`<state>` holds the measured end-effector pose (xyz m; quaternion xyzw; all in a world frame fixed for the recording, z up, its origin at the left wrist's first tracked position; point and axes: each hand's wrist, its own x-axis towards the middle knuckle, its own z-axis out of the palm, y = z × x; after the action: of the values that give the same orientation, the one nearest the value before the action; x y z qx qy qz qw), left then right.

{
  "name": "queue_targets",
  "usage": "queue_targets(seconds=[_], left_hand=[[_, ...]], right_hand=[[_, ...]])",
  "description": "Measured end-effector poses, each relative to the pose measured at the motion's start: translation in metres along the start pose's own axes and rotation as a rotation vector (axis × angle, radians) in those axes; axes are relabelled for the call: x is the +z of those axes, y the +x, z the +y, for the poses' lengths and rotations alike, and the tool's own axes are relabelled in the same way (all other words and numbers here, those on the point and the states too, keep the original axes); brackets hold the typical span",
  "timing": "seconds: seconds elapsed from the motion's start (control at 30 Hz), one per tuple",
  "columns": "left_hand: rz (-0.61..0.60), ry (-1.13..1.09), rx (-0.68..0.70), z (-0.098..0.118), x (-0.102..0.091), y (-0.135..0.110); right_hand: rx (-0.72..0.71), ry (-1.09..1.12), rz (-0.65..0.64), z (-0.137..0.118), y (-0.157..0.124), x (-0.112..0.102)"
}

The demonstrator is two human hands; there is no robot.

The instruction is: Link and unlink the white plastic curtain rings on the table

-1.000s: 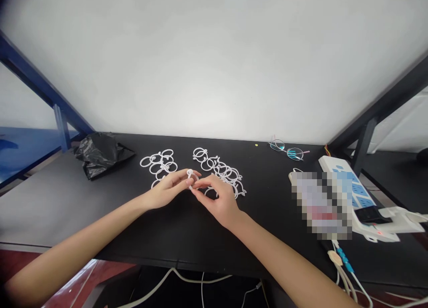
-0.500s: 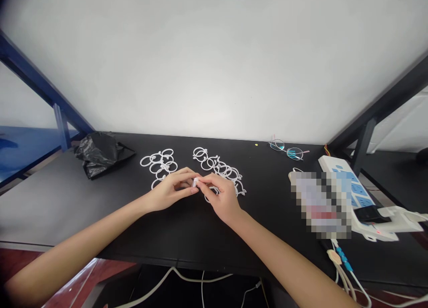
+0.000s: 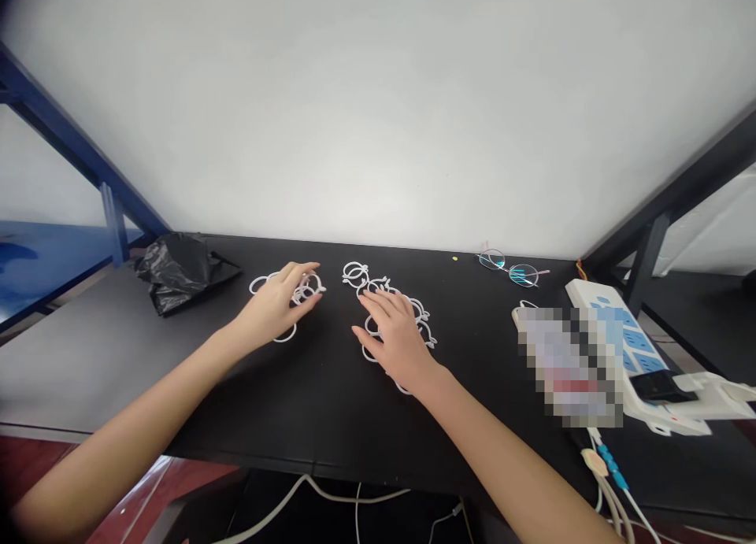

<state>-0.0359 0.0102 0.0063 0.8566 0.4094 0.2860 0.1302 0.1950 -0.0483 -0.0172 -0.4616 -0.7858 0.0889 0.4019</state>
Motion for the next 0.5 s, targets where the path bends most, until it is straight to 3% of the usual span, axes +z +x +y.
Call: queue_targets(seconds=[0.07, 0.17, 0.3, 0.5], left_hand=[[0.023, 0.251, -0.044, -0.014, -0.003, 0.002], [-0.036, 0.487, -0.114, -0.027, -0.005, 0.002], [-0.099, 0.637, -0.156, -0.029, -0.005, -0.002], [-0.002, 0.671, -0.102, -0.022, -0.004, -0.002]], right_hand=[[-0.015, -0.17, -0.109, 0.006, 0.001, 0.0], [-0.014, -0.248, -0.223, 0.01, 0.002, -0.001], [-0.016, -0.166, -0.226, 0.008, 0.002, 0.0], [-0.047, -0.126, -0.22, 0.004, 0.002, 0.0]])
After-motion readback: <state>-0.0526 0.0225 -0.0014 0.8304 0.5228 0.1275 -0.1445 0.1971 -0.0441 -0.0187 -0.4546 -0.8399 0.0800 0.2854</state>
